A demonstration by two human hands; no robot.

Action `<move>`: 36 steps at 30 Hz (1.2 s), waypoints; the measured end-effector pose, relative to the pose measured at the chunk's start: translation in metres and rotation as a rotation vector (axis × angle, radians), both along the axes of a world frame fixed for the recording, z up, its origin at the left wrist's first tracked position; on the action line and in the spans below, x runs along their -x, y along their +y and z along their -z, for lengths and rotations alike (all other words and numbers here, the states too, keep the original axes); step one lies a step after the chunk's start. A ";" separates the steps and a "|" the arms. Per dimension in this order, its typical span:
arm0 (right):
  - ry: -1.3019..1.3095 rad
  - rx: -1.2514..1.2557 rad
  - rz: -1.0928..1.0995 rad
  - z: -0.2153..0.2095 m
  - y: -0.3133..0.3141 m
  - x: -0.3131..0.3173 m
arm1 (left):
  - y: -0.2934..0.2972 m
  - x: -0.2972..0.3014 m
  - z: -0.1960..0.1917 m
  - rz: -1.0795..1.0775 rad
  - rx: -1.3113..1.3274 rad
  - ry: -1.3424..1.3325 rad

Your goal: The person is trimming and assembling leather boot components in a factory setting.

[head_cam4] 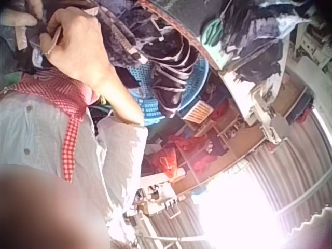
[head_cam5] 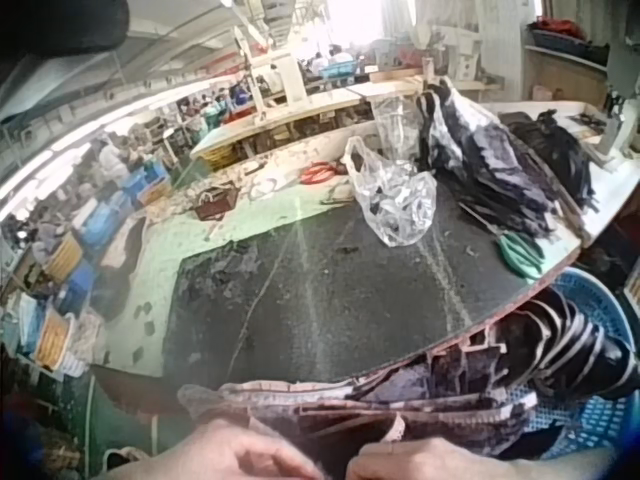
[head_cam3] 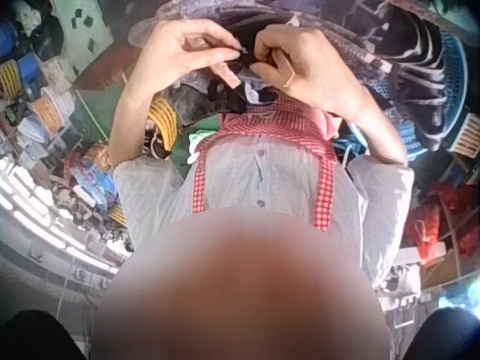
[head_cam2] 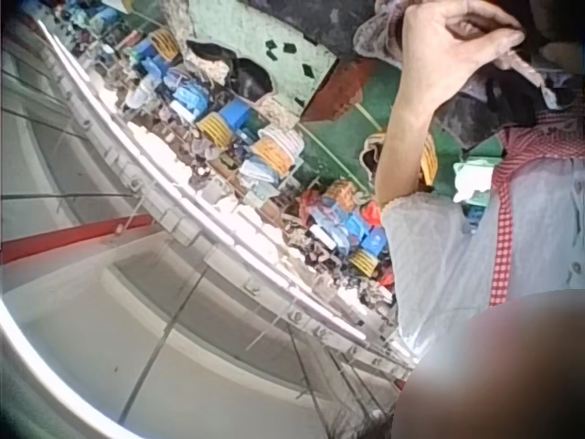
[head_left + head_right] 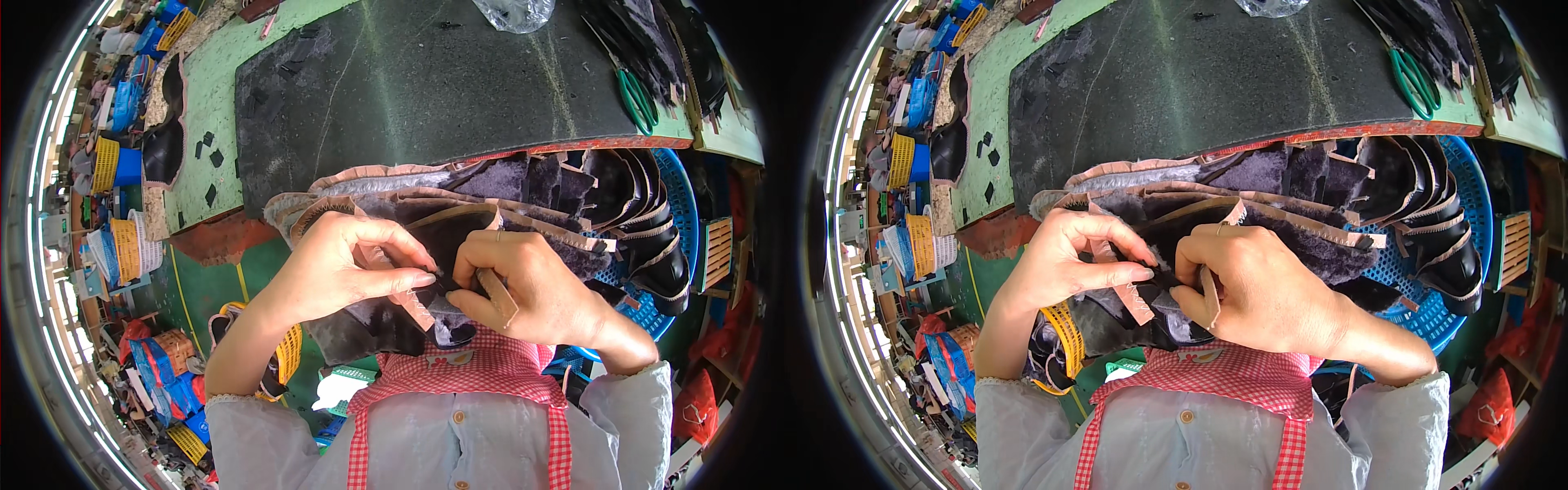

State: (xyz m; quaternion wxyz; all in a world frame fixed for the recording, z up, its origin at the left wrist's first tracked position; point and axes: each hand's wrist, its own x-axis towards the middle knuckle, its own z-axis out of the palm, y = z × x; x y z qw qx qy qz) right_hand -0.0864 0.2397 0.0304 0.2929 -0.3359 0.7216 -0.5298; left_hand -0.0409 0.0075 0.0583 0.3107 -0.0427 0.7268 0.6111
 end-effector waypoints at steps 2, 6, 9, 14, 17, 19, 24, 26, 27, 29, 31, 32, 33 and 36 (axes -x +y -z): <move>0.005 0.009 0.012 0.001 0.000 0.000 | 0.000 0.000 0.001 0.016 0.009 0.042; 0.032 0.048 0.044 0.002 -0.001 -0.001 | 0.000 0.003 -0.003 0.008 -0.037 -0.018; 0.063 0.069 0.043 0.002 0.000 0.001 | -0.003 0.004 -0.002 0.013 -0.035 -0.006; 0.082 0.065 -0.001 0.002 0.000 0.004 | -0.004 0.004 0.000 -0.022 -0.088 -0.101; 0.074 0.054 -0.006 0.000 -0.001 0.005 | -0.007 0.004 0.005 0.017 -0.051 -0.040; 0.066 0.047 -0.009 -0.001 -0.002 0.006 | -0.007 0.004 0.006 0.015 -0.044 -0.040; 0.091 0.075 -0.009 0.001 -0.003 0.009 | -0.008 0.008 0.007 0.038 -0.003 -0.005; 0.096 0.073 -0.028 0.003 -0.001 0.012 | -0.007 0.011 0.004 0.029 -0.077 -0.074; 0.101 0.070 -0.047 0.004 0.000 0.013 | -0.008 0.011 0.005 0.028 -0.077 -0.075; 0.103 0.071 -0.065 0.006 0.001 0.014 | -0.009 0.011 0.008 0.075 -0.042 -0.011; 0.103 0.071 -0.083 0.005 0.001 0.015 | -0.009 0.012 0.005 0.078 -0.049 -0.032; 0.102 0.063 -0.078 0.004 0.001 0.015 | -0.008 0.013 0.004 0.082 -0.057 -0.053; 0.100 0.054 -0.074 0.004 0.000 0.015 | -0.008 0.013 0.004 0.082 -0.058 -0.054; 0.104 0.056 -0.063 0.004 -0.003 0.013 | -0.008 0.011 0.005 0.081 -0.054 -0.044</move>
